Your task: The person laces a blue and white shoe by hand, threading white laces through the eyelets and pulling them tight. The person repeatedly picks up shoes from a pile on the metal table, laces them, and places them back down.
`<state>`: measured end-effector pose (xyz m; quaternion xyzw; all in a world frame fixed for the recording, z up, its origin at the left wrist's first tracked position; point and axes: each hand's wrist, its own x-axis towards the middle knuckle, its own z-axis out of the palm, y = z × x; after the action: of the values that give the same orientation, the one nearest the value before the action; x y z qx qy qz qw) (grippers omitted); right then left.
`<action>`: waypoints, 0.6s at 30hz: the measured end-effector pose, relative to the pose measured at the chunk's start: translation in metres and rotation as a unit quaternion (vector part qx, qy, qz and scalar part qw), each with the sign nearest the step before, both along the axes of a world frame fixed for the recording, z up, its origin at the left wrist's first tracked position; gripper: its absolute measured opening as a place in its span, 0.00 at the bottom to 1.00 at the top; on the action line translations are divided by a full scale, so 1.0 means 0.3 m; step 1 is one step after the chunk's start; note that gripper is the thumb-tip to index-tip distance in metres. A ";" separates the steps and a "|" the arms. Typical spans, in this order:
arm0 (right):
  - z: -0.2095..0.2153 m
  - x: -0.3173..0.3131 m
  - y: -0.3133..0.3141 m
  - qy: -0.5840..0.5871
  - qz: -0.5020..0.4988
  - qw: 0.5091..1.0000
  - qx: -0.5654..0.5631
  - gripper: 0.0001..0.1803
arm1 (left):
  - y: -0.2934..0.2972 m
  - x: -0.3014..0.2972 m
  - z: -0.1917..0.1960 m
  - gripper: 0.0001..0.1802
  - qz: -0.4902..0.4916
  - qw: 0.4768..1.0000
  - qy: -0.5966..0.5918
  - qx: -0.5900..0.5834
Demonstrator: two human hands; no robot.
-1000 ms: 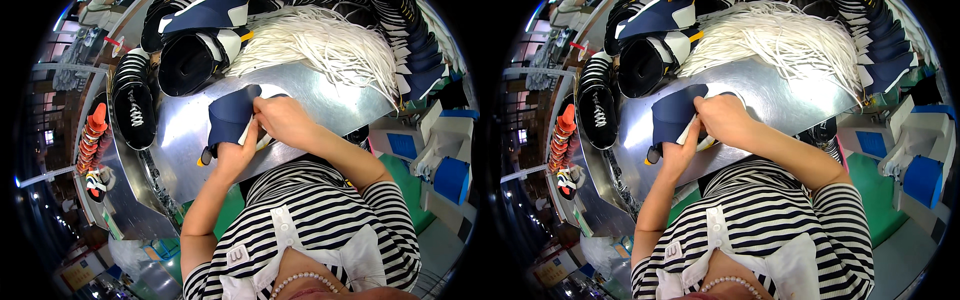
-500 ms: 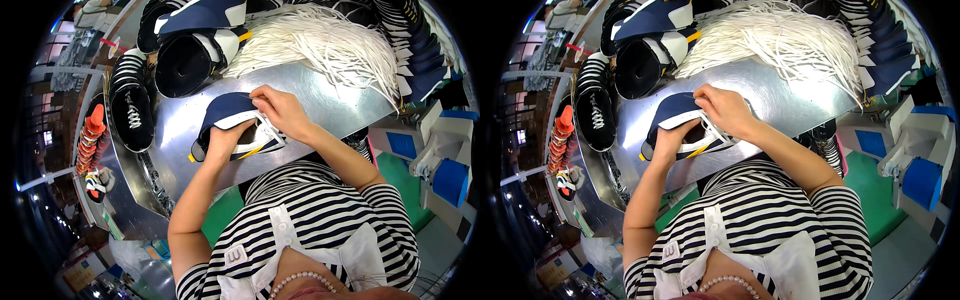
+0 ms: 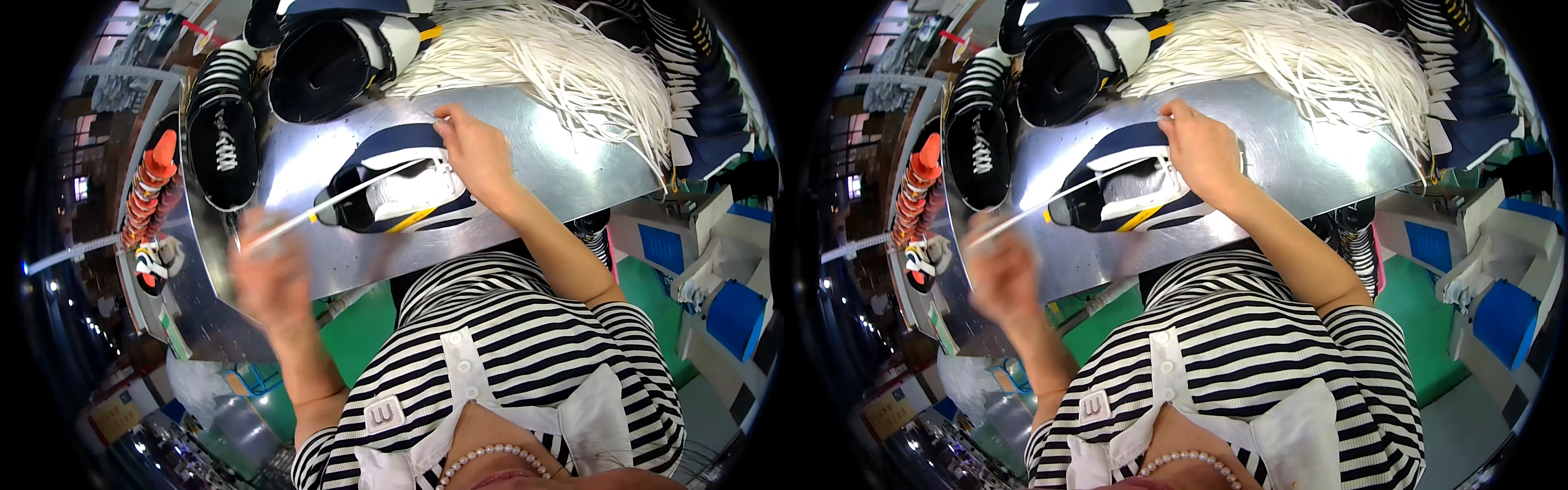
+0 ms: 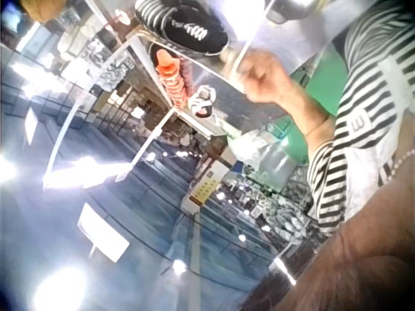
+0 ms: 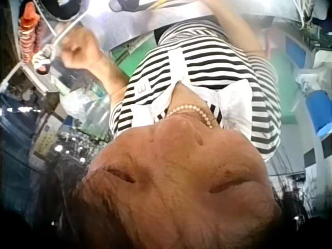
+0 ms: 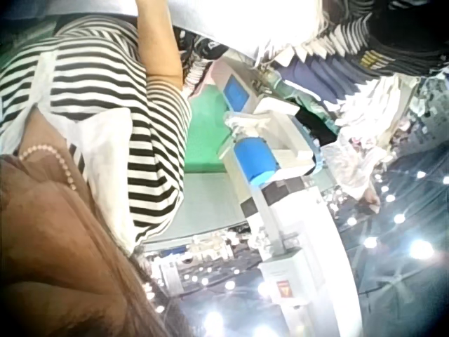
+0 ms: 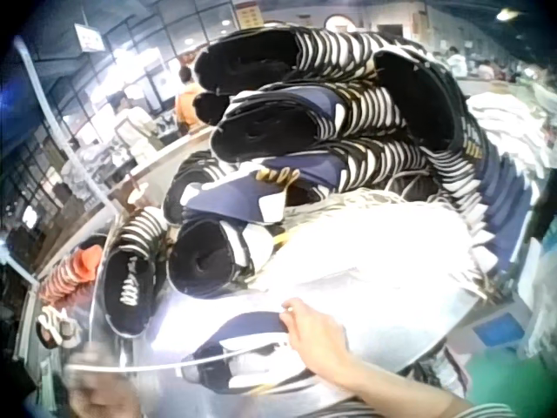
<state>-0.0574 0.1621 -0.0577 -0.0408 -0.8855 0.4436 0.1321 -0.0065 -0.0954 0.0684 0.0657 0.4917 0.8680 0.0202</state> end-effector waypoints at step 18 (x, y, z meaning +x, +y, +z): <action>0.057 0.278 0.065 -0.065 0.160 0.973 -0.153 0.13 | 0.273 -0.067 -0.250 0.19 -0.012 0.753 0.129 -0.645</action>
<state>0.0260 0.1817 -0.0406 0.0532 -0.8090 0.5854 -0.0065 -0.0265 -0.0136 -0.0065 0.1543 0.9318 0.3284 0.0043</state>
